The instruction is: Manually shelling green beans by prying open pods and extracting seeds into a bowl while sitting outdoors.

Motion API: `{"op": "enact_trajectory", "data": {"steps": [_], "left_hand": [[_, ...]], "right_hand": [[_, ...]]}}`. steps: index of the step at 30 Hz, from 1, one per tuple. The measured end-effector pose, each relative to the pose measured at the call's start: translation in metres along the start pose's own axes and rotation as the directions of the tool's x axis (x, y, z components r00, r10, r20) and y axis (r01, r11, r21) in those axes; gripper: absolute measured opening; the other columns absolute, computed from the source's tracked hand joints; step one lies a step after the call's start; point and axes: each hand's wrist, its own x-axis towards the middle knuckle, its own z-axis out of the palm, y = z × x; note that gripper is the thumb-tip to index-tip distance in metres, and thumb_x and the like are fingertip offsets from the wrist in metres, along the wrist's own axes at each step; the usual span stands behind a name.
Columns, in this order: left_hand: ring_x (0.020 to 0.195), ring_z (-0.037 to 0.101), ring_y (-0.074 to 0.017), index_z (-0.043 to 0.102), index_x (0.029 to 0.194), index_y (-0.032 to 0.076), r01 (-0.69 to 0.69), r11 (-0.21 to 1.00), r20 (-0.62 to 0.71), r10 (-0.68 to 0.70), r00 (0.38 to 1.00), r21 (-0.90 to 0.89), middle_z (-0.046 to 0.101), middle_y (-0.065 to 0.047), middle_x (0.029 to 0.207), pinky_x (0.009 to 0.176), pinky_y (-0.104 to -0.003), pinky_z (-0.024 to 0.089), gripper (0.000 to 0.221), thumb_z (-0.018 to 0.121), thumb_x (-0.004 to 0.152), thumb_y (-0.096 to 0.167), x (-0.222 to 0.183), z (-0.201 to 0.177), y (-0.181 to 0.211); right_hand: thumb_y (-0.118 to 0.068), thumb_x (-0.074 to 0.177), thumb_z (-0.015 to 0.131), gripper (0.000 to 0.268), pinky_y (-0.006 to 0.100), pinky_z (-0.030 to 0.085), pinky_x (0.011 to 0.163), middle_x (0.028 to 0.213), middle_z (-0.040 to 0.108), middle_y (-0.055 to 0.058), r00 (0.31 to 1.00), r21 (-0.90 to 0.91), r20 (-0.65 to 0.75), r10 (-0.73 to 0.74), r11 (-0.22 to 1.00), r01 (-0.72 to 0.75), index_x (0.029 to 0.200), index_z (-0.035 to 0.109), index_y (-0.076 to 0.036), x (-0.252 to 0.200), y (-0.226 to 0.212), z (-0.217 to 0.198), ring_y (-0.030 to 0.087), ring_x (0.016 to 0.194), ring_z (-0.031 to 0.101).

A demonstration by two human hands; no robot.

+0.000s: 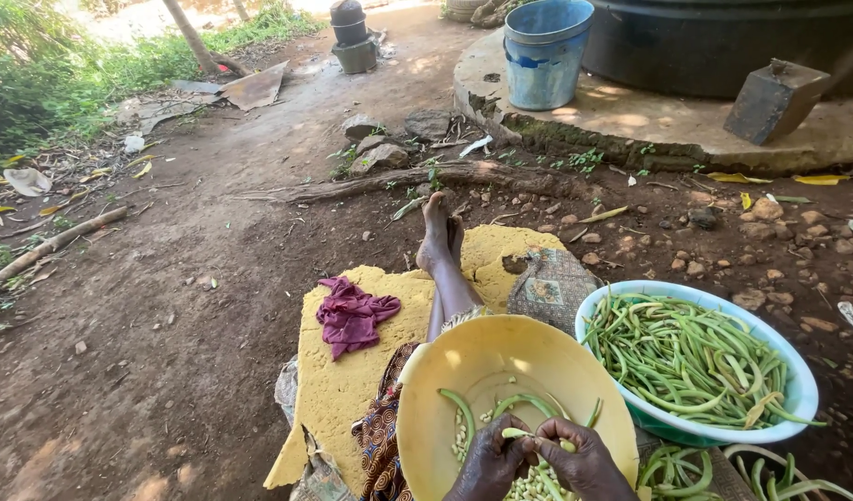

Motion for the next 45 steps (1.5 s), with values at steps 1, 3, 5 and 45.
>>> {"op": "enact_trajectory", "data": {"steps": [1,3,5,45], "left_hand": [[0.064,0.057,-0.0102,0.064,0.112,0.002,-0.027,0.999,0.028,0.026,0.999,0.031,0.067,-0.006,0.078,0.058,-0.023,0.047,0.006,0.068,0.108,0.003,-0.001,0.0,0.001],[0.063,0.055,-0.01,0.064,0.11,0.001,0.008,0.996,0.041,-0.004,0.999,-0.084,0.069,-0.008,0.082,0.056,-0.023,0.044,0.003,0.065,0.108,0.003,-0.006,0.004,0.016],[0.063,0.052,-0.0097,0.064,0.108,0.0,0.041,0.979,0.051,-0.031,0.998,-0.2,0.072,-0.011,0.085,0.053,-0.022,0.04,0.005,0.061,0.108,0.004,-0.008,0.007,0.022],[0.066,0.058,-0.0102,0.061,0.106,0.006,0.026,0.964,0.057,-0.043,0.997,0.266,0.064,-0.002,0.077,0.061,-0.026,0.047,0.021,0.068,0.109,0.025,-0.009,0.009,0.025]], "right_hand": [[-0.001,0.094,0.08,0.006,0.028,0.023,0.045,0.061,0.056,0.008,0.997,0.06,0.014,0.074,0.995,-0.074,0.094,0.079,0.004,0.001,0.003,-0.005,0.012,0.046,0.037],[0.001,0.093,0.08,0.005,0.028,0.025,0.044,0.065,0.063,0.011,0.998,0.066,-0.004,0.058,0.996,-0.058,0.092,0.077,0.005,0.002,0.004,-0.003,0.012,0.046,0.038],[0.003,0.092,0.079,0.005,0.027,0.027,0.043,0.069,0.069,0.013,0.999,0.069,-0.018,0.044,0.997,-0.042,0.089,0.076,0.005,0.001,0.003,-0.001,0.012,0.046,0.04],[-0.002,0.099,0.069,0.005,0.027,0.029,0.048,0.07,0.055,0.003,0.995,0.09,0.067,-0.069,0.994,0.062,0.096,0.072,0.001,-0.017,-0.007,0.005,0.01,0.052,0.039]]}}
